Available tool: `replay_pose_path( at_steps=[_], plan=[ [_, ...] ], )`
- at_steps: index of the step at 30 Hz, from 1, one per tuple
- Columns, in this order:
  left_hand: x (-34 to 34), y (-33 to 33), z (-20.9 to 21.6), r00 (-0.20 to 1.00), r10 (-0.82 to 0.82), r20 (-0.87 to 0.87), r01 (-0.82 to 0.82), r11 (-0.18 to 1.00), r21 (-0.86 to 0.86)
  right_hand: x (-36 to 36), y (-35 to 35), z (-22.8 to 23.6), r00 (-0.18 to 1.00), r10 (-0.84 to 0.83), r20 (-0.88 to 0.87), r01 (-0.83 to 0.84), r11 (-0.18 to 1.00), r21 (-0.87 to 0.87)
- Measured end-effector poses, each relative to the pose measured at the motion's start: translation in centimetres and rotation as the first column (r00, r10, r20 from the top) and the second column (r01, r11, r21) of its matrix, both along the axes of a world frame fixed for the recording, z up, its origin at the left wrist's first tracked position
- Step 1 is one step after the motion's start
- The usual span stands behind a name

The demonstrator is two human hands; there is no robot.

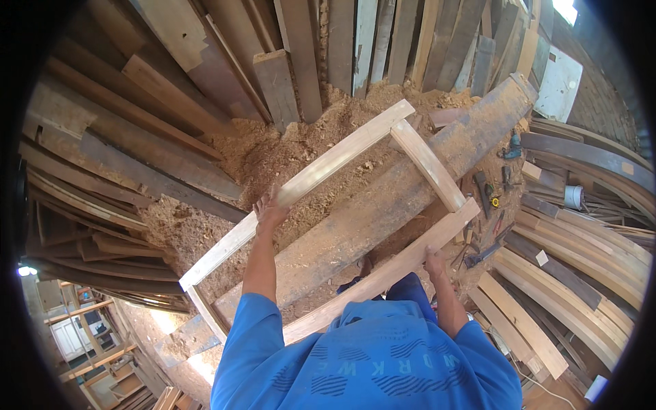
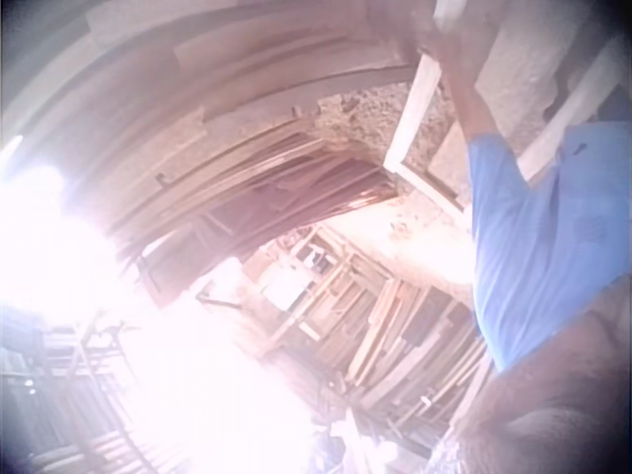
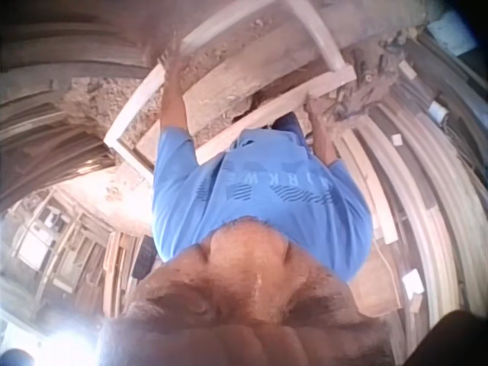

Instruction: The person picks up a wooden frame, places it on a workbench, and uses a square and a pencil to mark measurements on the wood.

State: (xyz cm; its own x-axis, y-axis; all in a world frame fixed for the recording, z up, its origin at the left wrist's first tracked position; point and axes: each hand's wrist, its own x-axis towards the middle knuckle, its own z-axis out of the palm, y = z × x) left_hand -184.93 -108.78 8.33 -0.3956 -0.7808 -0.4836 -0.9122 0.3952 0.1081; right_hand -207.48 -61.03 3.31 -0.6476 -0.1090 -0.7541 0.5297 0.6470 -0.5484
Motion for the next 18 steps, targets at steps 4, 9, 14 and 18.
replay_pose_path(
  at_steps=[4, 9, 14, 18],
  plan=[
    [-0.19, -0.07, 0.29, 1.0, 0.015, 0.001, -0.015, 1.0, 0.017, 0.02, -0.26, 0.19, 1.0, -0.018, 0.001, 0.018, 1.0, 0.0],
    [-0.1, -0.09, 0.39, 1.0, 0.008, 0.002, -0.008, 1.0, 0.014, 0.03, -0.52, 0.5, 1.0, -0.025, 0.011, 0.024, 1.0, 0.018],
    [-0.01, -0.12, 0.07, 1.0, 0.016, -0.017, -0.016, 1.0, 0.014, 0.11, -0.6, 0.5, 0.999, -0.054, 0.007, 0.053, 0.998, 0.019],
    [0.56, -0.27, -0.47, 1.0, -0.01, -0.014, 0.009, 0.998, -0.064, 0.11, -0.63, 0.41, 1.0, -0.028, 0.007, 0.028, 1.0, -0.007]
  ],
)
